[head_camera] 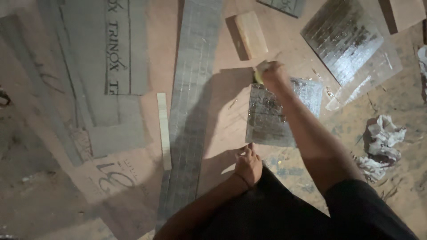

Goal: The person applies adhesive from a bottle onto boards and spreads it evenly using a small handheld tool, then mounts additional boards onto the adhesive-covered surfaces.

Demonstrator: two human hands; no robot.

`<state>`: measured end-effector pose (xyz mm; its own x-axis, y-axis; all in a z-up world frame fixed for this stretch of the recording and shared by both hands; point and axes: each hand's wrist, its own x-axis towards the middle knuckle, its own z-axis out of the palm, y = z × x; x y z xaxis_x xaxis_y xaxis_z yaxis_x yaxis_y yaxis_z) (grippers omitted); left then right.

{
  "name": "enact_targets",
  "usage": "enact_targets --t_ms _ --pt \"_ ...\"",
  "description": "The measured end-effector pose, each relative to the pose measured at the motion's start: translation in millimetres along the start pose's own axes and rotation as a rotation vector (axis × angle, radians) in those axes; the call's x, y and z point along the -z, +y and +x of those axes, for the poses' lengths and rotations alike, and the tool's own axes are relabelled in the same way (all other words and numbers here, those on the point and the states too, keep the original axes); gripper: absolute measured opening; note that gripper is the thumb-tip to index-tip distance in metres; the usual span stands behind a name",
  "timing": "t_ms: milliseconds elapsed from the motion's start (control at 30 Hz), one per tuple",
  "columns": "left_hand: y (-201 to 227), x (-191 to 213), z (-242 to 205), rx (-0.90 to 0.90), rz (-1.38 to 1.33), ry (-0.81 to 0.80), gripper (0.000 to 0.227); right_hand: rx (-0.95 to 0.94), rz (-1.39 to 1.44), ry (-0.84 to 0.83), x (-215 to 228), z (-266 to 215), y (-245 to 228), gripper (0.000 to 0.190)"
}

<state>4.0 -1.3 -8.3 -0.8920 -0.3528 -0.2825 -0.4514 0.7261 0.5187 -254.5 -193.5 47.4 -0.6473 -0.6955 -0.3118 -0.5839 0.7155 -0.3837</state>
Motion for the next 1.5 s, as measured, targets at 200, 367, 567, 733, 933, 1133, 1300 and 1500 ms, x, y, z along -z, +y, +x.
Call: enact_targets --t_ms 200,367,567,733,933,1133,1300,1500 --pt "2.2 -6.5 -2.3 0.010 -0.062 -0.072 0.044 0.102 -0.208 -0.144 -0.2 -6.4 5.4 0.031" --pt "-1.0 -4.2 0.3 -0.011 -0.047 -0.063 0.043 0.472 -0.336 -0.129 5.5 -36.1 29.0 0.043" --pt "2.4 -0.2 2.4 0.015 0.069 -0.117 0.045 0.900 -0.589 0.017 -11.1 -129.2 67.6 0.047" --pt "9.3 -7.3 2.9 -0.015 0.039 -0.309 0.046 0.502 -0.316 -0.083 4.4 -57.2 82.8 0.021" --pt "13.2 -25.6 -5.1 0.061 0.090 -0.007 0.039 0.590 -0.468 -0.136 -11.2 6.2 68.4 0.025" --pt "11.4 -14.1 2.5 0.105 0.151 0.110 0.044 0.660 -0.758 -0.255 -20.7 -77.2 79.2 0.019" --pt "10.2 4.2 1.0 0.005 0.168 -0.199 0.051 0.914 -0.547 -0.083 -23.1 -117.2 102.7 0.022" --pt "11.9 13.5 -6.2 0.026 0.082 -0.148 0.046 0.874 -0.471 0.008 -31.3 -192.5 114.9 0.033"
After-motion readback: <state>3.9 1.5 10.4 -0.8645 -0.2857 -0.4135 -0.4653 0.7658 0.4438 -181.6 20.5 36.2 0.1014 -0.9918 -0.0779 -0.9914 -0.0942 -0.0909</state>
